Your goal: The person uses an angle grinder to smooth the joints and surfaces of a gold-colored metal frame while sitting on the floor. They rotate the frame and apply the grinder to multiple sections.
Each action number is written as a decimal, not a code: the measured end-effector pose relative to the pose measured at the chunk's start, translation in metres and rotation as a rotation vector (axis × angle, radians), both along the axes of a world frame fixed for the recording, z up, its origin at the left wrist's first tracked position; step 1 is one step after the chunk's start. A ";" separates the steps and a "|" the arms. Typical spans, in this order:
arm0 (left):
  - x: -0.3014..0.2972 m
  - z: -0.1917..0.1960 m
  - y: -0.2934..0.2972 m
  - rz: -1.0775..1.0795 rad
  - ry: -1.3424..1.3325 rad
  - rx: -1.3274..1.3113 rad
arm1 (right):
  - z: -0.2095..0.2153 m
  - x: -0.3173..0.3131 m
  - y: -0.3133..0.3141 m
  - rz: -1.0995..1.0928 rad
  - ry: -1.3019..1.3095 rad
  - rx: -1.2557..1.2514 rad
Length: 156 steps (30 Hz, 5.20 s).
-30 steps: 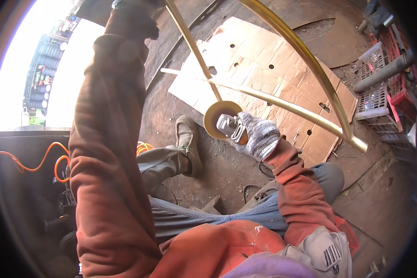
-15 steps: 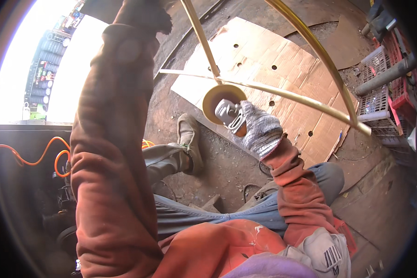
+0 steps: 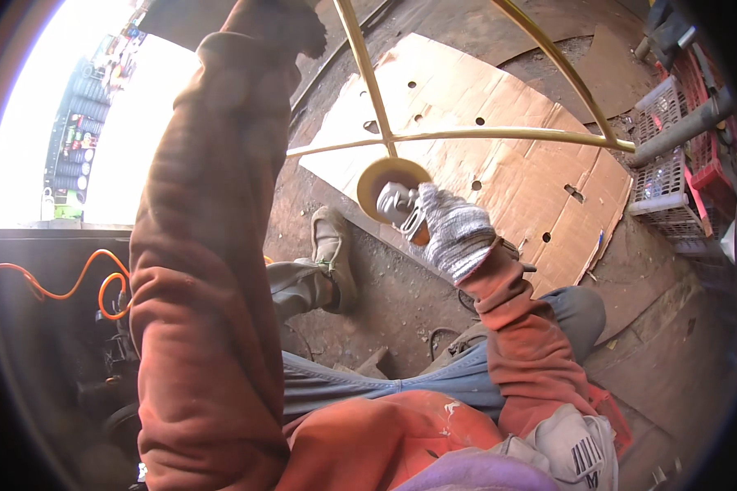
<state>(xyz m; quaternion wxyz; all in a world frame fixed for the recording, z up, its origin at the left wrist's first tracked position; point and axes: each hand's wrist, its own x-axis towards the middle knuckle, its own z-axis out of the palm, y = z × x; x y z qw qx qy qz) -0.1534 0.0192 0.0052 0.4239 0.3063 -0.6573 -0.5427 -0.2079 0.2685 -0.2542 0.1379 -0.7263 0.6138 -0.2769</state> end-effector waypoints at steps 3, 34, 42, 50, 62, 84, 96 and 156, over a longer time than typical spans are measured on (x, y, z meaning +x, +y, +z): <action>-0.006 0.001 0.004 0.025 -0.033 0.002 | -0.014 0.005 0.005 0.055 0.128 0.242; 0.009 0.007 0.018 -0.029 -0.102 -0.026 | -0.006 -0.021 0.000 0.004 -0.106 0.019; 0.022 0.011 0.022 0.005 -0.128 -0.004 | -0.002 -0.002 0.001 0.099 -0.068 0.178; 0.035 0.012 0.024 -0.023 -0.106 0.057 | 0.029 -0.026 0.050 -0.016 -0.198 -0.008; 0.080 -0.167 0.072 -0.493 -0.281 1.056 | 0.028 -0.114 0.077 -0.449 -0.891 -0.371; 0.104 -0.032 0.031 0.277 0.145 0.196 | 0.018 -0.128 0.062 -0.617 -1.126 -0.333; 0.089 -0.087 0.029 0.041 0.003 0.208 | -0.023 -0.117 0.059 -0.592 -1.003 -0.051; 0.200 0.010 0.087 0.268 -0.016 0.294 | 0.189 -0.102 0.117 -0.490 -1.152 -0.448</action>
